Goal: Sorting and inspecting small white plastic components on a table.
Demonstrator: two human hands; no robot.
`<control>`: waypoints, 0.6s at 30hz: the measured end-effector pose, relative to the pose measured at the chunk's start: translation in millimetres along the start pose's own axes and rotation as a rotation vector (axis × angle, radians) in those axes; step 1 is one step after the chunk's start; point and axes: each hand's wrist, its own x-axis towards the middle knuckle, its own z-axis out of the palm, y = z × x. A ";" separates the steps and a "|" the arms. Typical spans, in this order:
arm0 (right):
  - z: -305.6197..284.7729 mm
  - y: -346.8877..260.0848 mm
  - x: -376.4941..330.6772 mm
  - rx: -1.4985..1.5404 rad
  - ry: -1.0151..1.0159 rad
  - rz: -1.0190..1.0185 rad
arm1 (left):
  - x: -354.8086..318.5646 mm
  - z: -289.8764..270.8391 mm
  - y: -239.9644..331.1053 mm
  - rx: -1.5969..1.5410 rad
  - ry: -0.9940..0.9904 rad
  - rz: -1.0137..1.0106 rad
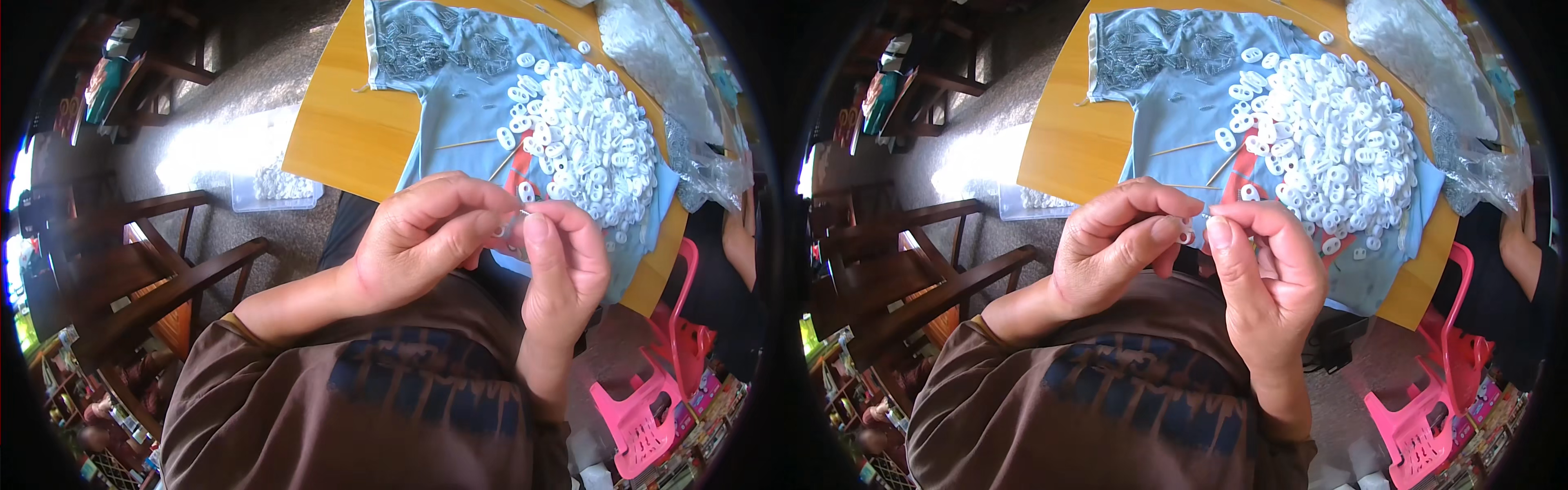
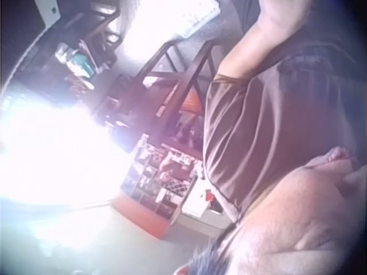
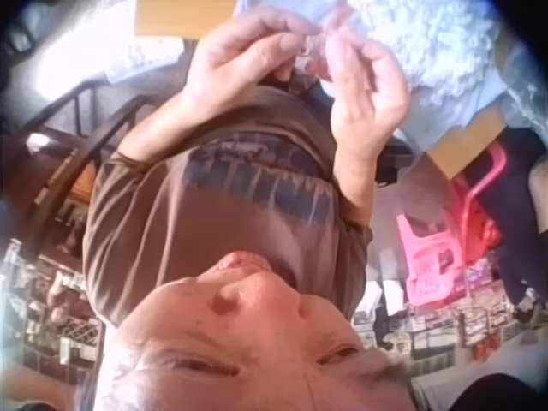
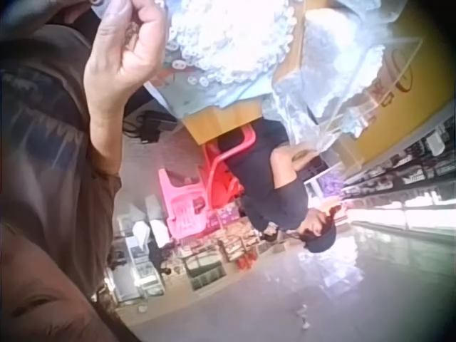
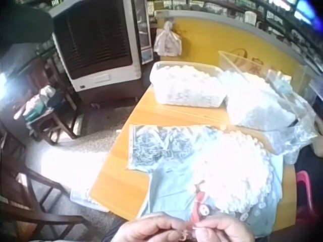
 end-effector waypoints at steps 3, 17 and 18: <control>-5.5 -0.2 -2.4 0.020 -0.025 -0.010 | -1.0 1.6 2.2 -0.028 0.003 -0.042; -6.1 2.0 -2.3 -0.010 -0.085 0.013 | 0.6 -1.7 -0.1 -0.107 -0.018 -0.025; -6.2 2.5 -2.4 -0.030 -0.090 -0.007 | 0.5 -2.0 -0.1 -0.102 -0.018 -0.026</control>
